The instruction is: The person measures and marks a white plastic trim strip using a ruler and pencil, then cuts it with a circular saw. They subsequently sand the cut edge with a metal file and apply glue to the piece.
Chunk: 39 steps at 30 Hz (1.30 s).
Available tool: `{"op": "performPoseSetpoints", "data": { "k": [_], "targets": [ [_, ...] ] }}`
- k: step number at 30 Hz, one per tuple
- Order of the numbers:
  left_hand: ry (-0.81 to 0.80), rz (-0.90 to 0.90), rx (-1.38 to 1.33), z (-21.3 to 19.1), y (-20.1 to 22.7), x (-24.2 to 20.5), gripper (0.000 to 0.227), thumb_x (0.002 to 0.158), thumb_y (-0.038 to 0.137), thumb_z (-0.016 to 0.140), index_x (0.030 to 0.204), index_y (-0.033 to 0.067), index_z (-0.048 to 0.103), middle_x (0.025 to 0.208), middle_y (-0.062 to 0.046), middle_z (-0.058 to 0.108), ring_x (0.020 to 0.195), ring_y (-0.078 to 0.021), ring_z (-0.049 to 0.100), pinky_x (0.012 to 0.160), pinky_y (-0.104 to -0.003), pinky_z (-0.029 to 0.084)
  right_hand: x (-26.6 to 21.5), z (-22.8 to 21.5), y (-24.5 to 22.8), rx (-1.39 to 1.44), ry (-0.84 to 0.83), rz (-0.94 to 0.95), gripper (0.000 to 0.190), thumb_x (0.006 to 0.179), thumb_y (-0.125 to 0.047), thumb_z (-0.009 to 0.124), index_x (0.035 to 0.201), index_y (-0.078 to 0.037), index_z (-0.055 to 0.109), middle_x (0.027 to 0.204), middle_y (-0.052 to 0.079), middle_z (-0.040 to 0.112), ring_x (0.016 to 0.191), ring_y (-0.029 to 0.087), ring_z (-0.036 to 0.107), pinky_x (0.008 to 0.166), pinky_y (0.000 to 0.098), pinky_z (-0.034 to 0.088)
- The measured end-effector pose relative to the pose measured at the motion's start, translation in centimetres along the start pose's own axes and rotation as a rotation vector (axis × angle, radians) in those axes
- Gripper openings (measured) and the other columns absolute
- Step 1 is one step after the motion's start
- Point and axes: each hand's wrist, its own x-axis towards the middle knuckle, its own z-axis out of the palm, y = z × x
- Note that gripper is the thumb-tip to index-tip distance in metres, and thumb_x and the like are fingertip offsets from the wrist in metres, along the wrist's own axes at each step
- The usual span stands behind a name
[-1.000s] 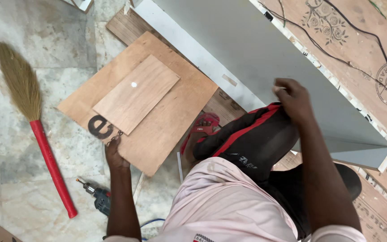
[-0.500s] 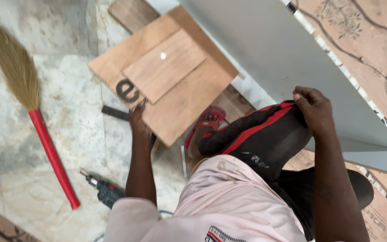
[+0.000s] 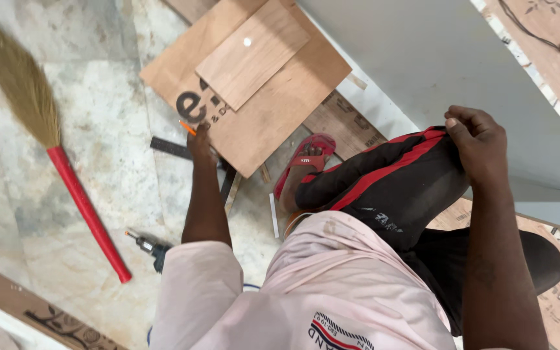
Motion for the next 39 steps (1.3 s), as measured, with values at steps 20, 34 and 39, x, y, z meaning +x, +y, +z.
{"op": "performPoseSetpoints", "data": {
  "k": [20, 34, 39],
  "targets": [
    [0.343, -0.211, 0.808, 1.3, -0.2, 0.2, 0.032, 0.094, 0.022, 0.062, 0.113, -0.0026, 0.07, 0.095, -0.014, 0.074, 0.077, -0.0243, 0.07, 0.064, -0.041, 0.055, 0.3, 0.8, -0.9, 0.032, 0.043, 0.05, 0.025, 0.104, -0.012, 0.067, 0.126, -0.001, 0.07, 0.117, 0.007, 0.074, 0.107, 0.013, 0.067, 0.096, 0.0274, 0.053],
    [-0.131, 0.393, 0.783, 3.7, -4.0, -3.9, 0.029, 0.097, 0.013, 0.052, 0.118, 0.0017, 0.069, 0.094, -0.009, 0.07, 0.083, -0.0172, 0.066, 0.077, -0.033, 0.053, -1.5, 0.7, -0.3, -0.03, 0.222, -0.142, 0.015, 0.107, -0.009, 0.069, 0.118, 0.0, 0.073, 0.111, 0.009, 0.073, 0.101, 0.015, 0.068, 0.092, 0.0275, 0.053],
    [-0.632, 0.248, 0.761, 15.3, -2.1, -12.6, 0.03, 0.103, 0.017, 0.059, 0.129, 0.003, 0.067, 0.084, -0.007, 0.071, 0.075, -0.0107, 0.065, 0.072, -0.026, 0.054, -4.3, -1.4, 0.6, -0.121, 0.336, -0.281, 0.011, 0.104, -0.006, 0.07, 0.113, -0.001, 0.075, 0.109, 0.012, 0.074, 0.102, 0.02, 0.07, 0.092, 0.0307, 0.055]
  ]
}}
